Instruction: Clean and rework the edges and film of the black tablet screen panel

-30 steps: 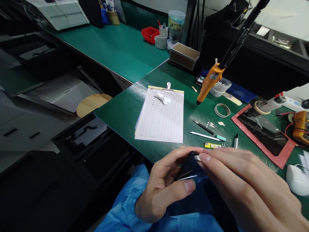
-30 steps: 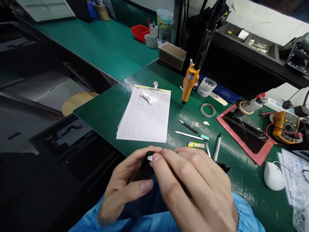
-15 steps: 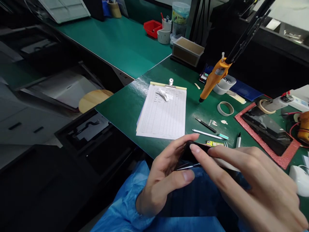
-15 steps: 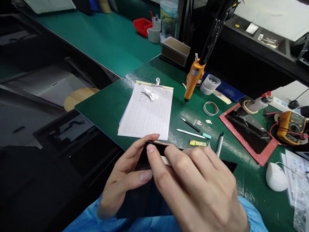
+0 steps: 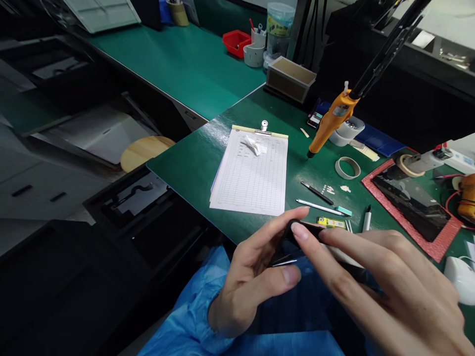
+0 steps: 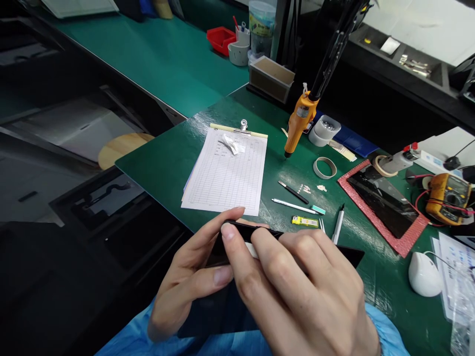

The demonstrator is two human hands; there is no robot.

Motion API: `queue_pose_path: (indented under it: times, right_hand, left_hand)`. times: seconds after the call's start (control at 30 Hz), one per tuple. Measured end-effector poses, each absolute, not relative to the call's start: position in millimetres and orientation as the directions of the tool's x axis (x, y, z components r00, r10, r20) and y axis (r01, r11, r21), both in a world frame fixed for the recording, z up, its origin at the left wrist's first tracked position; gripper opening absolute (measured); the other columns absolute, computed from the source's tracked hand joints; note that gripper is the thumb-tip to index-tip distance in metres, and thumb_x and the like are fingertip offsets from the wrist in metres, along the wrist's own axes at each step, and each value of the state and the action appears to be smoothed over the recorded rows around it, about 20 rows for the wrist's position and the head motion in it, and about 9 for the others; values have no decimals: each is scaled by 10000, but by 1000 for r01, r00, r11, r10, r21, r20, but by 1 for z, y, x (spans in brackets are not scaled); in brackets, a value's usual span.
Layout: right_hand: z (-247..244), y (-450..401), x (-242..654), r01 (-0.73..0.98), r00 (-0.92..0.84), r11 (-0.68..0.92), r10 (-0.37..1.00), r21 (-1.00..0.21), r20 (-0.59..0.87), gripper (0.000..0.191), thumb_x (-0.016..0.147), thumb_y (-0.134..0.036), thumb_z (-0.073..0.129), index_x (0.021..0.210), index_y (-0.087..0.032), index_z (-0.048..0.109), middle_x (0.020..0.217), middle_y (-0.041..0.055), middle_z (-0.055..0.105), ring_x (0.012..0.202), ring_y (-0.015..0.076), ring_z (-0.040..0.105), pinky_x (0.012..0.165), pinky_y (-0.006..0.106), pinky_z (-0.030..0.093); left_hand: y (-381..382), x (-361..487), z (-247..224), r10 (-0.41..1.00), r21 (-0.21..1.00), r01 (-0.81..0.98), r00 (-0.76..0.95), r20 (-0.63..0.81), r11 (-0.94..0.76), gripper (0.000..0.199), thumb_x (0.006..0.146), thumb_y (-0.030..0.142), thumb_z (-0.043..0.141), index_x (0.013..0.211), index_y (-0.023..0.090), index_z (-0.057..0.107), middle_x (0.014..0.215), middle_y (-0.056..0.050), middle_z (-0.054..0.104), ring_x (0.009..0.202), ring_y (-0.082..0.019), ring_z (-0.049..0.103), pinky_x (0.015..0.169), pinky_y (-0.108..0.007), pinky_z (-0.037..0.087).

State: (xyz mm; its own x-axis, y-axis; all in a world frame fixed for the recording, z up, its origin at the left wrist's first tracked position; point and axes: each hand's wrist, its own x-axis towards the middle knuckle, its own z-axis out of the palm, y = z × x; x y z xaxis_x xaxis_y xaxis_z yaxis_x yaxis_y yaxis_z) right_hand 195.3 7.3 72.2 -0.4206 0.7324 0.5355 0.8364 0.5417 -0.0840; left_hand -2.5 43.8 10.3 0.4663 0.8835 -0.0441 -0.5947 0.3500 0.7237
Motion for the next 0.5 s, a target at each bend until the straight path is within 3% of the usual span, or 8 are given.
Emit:
queue_pose_path:
  times: [0.13, 0.27, 0.4, 0.5]
  right_hand:
    - [68, 7, 195, 839, -408, 537, 729, -88, 550, 500, 1181, -52, 551, 1594, -177, 803, 1278, 76, 902, 897, 259, 827, 785, 422, 695]
    - [68, 8, 194, 832, -439, 552, 708, -47, 553, 463, 1222, -66, 535, 1587, -161, 803, 1276, 78, 901, 902, 245, 814, 779, 418, 675]
    - [67, 9, 190, 834, -434, 549, 709, -49, 556, 443, 1271, -108, 494, 1593, -139, 797, 1225, 86, 904, 898, 243, 793, 784, 440, 665]
    - [63, 9, 188, 831, -440, 555, 684, -24, 582, 407, 1219, -96, 618, 1562, -126, 835, 1255, 96, 903, 870, 235, 799, 753, 425, 678]
  left_hand:
    - [43, -3, 11, 880, 719, -599, 473, -38, 354, 515, 1066, 212, 921, 1503, 484, 916, 1569, 40, 907, 1611, -329, 770, 1373, -387, 580]
    - [42, -3, 6, 891, 755, -584, 453, -3, 299, 537, 1083, 208, 896, 1533, 501, 897, 1613, 61, 884, 1618, -288, 760, 1361, -312, 558]
    - [42, -2, 3, 912, 772, -591, 408, 37, 233, 561, 1089, 159, 847, 1552, 471, 894, 1613, 61, 881, 1603, -293, 769, 1352, -318, 576]
    - [42, -1, 3, 912, 783, -587, 404, 65, 204, 570, 1097, 155, 826, 1570, 469, 885, 1582, 75, 892, 1559, -266, 793, 1315, -274, 591]
